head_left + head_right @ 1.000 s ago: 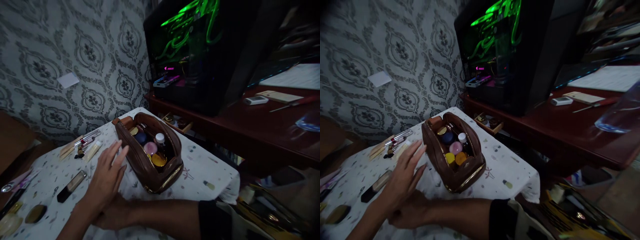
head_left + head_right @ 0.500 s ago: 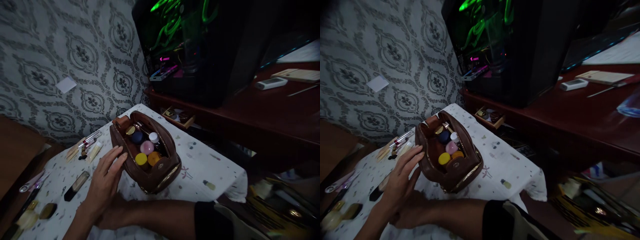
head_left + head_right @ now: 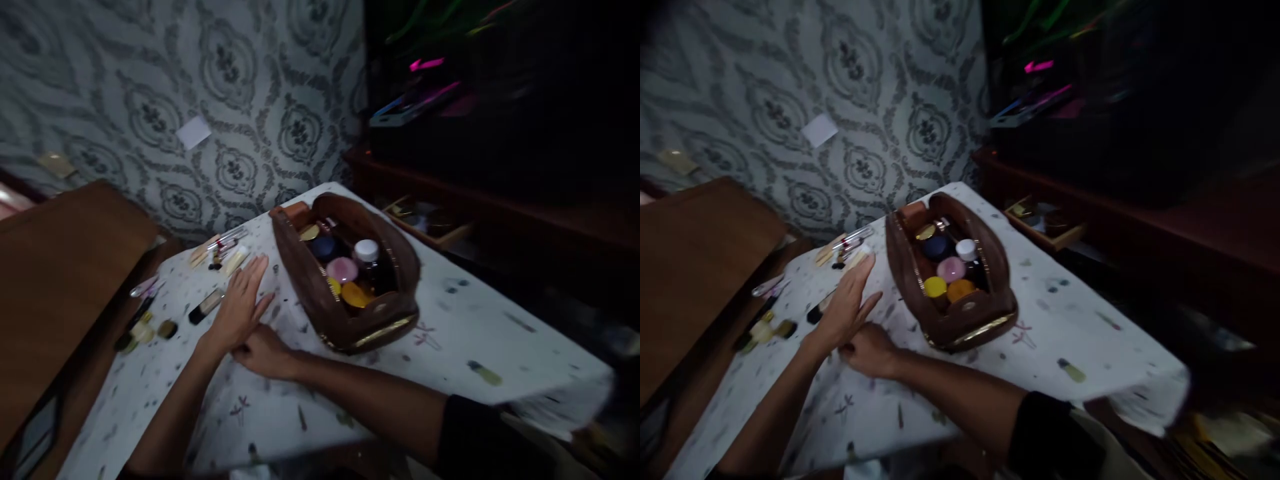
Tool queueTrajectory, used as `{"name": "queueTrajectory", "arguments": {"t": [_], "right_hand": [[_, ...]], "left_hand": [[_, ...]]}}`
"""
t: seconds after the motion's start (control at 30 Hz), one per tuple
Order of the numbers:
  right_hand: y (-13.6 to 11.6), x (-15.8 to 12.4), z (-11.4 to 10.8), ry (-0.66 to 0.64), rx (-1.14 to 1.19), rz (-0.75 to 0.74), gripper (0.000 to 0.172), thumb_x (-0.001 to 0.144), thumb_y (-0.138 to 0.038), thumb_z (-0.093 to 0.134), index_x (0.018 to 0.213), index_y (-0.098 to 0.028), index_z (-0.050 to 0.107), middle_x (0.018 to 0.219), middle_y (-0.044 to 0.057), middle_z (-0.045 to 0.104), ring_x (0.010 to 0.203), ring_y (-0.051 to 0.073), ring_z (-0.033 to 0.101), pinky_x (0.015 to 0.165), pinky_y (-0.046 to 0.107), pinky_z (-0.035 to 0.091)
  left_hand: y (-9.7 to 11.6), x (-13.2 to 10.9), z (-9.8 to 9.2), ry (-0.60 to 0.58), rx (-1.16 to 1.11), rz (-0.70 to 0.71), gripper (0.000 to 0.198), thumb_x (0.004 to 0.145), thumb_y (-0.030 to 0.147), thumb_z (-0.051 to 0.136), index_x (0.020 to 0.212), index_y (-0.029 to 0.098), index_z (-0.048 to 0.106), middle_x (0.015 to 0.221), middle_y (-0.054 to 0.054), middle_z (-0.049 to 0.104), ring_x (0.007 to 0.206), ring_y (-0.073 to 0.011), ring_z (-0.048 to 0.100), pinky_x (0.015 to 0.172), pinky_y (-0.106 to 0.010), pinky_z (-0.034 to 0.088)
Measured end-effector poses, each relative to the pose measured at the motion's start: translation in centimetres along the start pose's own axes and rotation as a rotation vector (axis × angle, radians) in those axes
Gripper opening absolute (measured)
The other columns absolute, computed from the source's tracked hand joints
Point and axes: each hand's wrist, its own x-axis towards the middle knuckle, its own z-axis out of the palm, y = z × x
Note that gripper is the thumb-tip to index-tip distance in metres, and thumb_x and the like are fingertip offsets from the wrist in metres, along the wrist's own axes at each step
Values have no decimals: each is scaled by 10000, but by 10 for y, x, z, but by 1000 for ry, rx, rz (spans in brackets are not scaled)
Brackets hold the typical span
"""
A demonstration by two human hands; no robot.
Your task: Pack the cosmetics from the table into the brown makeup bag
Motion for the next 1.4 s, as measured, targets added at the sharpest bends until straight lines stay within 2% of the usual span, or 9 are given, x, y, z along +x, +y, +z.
{"name": "queueTrajectory", "arguments": {"t": [0.13, 0.2, 0.27, 0.37, 0.57, 0.83, 1.0, 1.2, 1.4], "right_hand": [[6, 1, 6, -66, 80, 44, 362, 789, -89, 583, 476, -149, 411, 477, -60, 343, 506, 76, 324, 551, 227, 232], [4, 2, 6, -85, 102, 60, 400, 808, -110, 567, 483, -157, 338, 483, -65, 292, 510, 71, 298, 558, 235, 206], [1, 3, 4, -97, 112, 75, 421, 813, -117, 559, 492, -163, 291, 487, -67, 269, 513, 70, 282, 564, 243, 192], [-1, 2, 2, -105, 122, 94, 424, 818, -124, 553, 502, -168, 273, 493, -66, 256, 520, 72, 273, 573, 253, 184], [-2, 1, 2, -116, 150, 101, 418, 836, -149, 531, 513, -177, 269, 502, -62, 242, 532, 79, 279, 579, 260, 192], [0, 1, 4, -104, 164, 92, 412, 829, -144, 546, 506, -172, 292, 495, -58, 281, 521, 78, 297, 570, 255, 206], [0, 0, 6, -76, 139, 99, 395, 780, -85, 574, 496, -165, 312, 496, -62, 271, 531, 78, 308, 564, 250, 203], [-1, -2, 4, -56, 106, 91, 389, 784, -102, 594, 495, -158, 339, 484, -67, 283, 516, 69, 320, 551, 233, 215], [3, -2, 5, -18, 149, 74, 374, 798, -128, 552, 495, -164, 337, 485, -60, 294, 515, 73, 312, 541, 239, 204]], "left_hand": [[-78, -34, 10, -121, 81, -493, 525, 1028, 395, 366, 1513, 198, 321, 1616, -145, 326, 1518, -264, 258, 1220, -494, 238], [-112, -52, 15, -101, 126, -673, 542, 1035, 398, 304, 1488, 102, 336, 1599, -235, 308, 1518, -314, 240, 1196, -541, 258], [-135, -67, 23, -109, 139, -786, 580, 1032, 426, 288, 1441, 23, 375, 1556, -311, 332, 1504, -363, 257, 1174, -565, 284], [-149, -84, 35, -170, 114, -843, 581, 1027, 458, 306, 1398, 32, 446, 1524, -302, 398, 1484, -373, 306, 1164, -554, 311], [-132, -97, 35, -291, 53, -768, 502, 1046, 457, 260, 1327, 185, 574, 1476, -131, 542, 1466, -308, 369, 1160, -493, 345], [-67, -102, 20, -270, 102, -678, 533, 1022, 393, 394, 1505, 172, 370, 1538, -143, 465, 1443, -287, 413, 1138, -464, 399], [-31, -113, 11, -208, 4, -530, 451, 1023, 370, 376, 1436, 219, 477, 1529, -104, 484, 1404, -256, 466, 1139, -452, 412], [-37, -116, 13, -83, -109, -684, 467, 1019, 447, 356, 1373, 188, 515, 1370, -124, 622, 1287, -266, 575, 1069, -464, 477], [-35, -116, 26, -194, 22, -654, 440, 1030, 411, 336, 1333, 162, 537, 1412, -146, 588, 1420, -310, 436, 1129, -533, 393]]}}
